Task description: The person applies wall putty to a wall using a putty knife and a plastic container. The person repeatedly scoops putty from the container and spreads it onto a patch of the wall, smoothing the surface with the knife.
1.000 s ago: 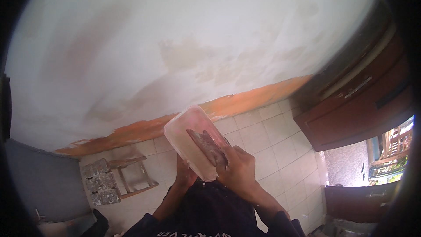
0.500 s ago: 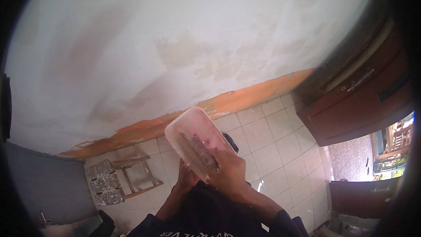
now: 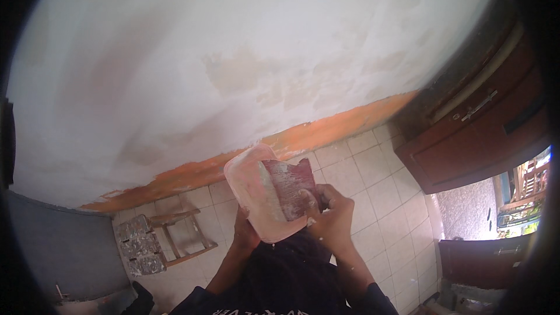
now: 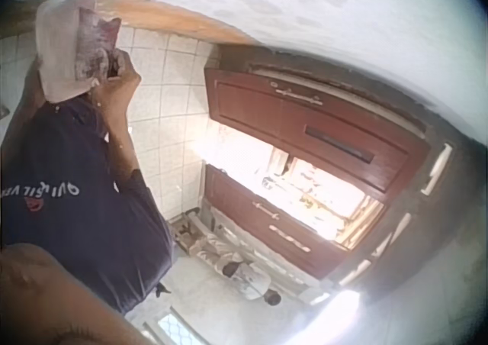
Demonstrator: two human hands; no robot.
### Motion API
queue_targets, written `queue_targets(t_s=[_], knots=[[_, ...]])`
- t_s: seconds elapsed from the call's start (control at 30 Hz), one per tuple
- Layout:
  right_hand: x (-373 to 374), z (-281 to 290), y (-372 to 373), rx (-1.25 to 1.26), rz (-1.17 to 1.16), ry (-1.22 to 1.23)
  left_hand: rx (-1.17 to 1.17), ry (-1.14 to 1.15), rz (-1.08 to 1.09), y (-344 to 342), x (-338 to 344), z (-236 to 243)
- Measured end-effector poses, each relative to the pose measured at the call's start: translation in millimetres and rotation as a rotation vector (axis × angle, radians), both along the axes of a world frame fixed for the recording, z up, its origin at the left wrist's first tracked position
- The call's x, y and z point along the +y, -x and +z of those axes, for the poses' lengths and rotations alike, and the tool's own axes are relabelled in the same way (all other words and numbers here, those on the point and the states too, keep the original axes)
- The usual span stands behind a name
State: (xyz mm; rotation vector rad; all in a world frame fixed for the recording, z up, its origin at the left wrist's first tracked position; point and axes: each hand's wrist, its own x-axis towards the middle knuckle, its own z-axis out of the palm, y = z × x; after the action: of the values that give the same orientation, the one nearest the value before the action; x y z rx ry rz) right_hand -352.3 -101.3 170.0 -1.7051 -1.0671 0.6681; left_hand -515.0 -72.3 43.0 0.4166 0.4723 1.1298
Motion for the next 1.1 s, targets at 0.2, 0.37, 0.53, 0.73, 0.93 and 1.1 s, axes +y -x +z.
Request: queue_targets(t_s=[0.2, 0.37, 0.53, 0.73, 0.93, 1.1], knots=[[23, -2, -39, -0.043, 0.194, 0.15, 0.064, -0.045, -0.16, 11, 11, -4], [31, 13, -60, -0.204, 0.326, 0.265, 0.151, -0.009, -0.21, 17, 11, 8], [33, 19, -72, -0.219, 0.399, 0.338, 0.158, 0.047, -0.291, 19, 7, 12], [34, 19, -86, -0.163, 0.459, 0.353, 0.132, 0.077, -0.35, 16, 5, 14], [37, 35, -98, -0.168, 0.515, 0.448, 0.048, 0.121, -0.388, 17, 7, 3], [31, 21, -110, 0.005, 0.418, 0.376, -0.011, 0.181, -0.403, 21, 16, 16]])
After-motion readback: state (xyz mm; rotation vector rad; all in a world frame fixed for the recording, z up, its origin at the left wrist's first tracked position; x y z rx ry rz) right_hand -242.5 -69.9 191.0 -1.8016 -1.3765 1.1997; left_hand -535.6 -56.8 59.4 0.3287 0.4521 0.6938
